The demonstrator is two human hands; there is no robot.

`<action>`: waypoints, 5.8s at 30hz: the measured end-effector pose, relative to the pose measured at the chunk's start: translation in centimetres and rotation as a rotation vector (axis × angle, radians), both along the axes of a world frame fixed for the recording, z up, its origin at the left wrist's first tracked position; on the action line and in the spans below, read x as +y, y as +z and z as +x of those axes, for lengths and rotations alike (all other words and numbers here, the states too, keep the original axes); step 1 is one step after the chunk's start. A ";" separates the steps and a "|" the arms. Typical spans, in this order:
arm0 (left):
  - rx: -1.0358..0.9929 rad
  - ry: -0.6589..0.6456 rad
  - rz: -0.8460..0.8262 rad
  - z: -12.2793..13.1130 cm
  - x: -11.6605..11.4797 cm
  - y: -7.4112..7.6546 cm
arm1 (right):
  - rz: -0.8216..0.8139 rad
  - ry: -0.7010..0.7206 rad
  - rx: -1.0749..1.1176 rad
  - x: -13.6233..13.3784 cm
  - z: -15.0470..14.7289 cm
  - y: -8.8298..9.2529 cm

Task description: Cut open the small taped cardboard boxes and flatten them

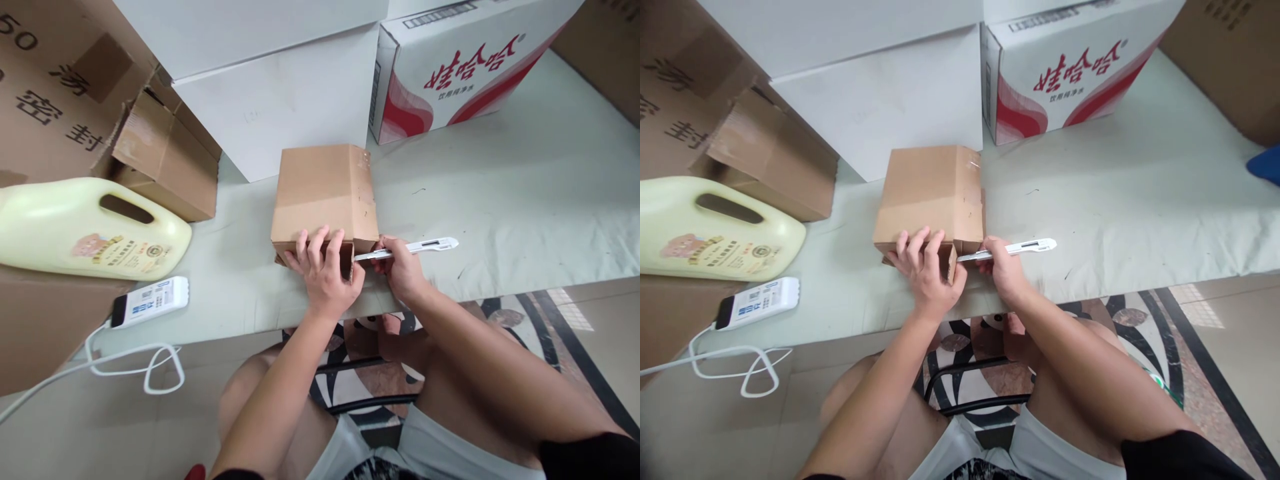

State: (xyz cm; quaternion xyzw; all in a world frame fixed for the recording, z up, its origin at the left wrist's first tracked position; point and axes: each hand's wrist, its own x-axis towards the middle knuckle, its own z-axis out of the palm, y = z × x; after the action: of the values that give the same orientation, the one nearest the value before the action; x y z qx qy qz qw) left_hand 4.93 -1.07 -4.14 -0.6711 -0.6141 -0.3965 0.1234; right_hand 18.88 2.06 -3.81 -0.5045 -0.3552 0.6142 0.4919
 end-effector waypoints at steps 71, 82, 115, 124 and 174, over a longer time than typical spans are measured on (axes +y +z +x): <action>-0.004 0.002 -0.021 0.0 0.1 -0.3 | 0.002 0.001 -0.027 0.0 0.1 0.1; -0.019 0.005 -0.027 0.1 0.0 -0.4 | 0.027 0.003 -0.037 -0.1 0.2 0.0; -0.019 0.013 -0.054 0.1 -0.2 -0.2 | -0.035 -0.005 -0.019 -0.1 0.1 0.2; -0.034 0.003 -0.090 0.1 -0.2 -0.3 | -0.040 -0.014 -0.014 -0.1 0.1 0.4; -0.007 0.041 -0.048 0.4 -0.1 -0.2 | 0.009 0.016 -0.036 -0.3 0.4 -0.3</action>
State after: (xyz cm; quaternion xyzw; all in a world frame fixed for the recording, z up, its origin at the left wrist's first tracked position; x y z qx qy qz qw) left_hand 5.29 -1.20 -4.32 -0.6598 -0.6375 -0.3815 0.1131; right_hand 19.29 1.80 -4.10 -0.5106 -0.3708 0.6072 0.4829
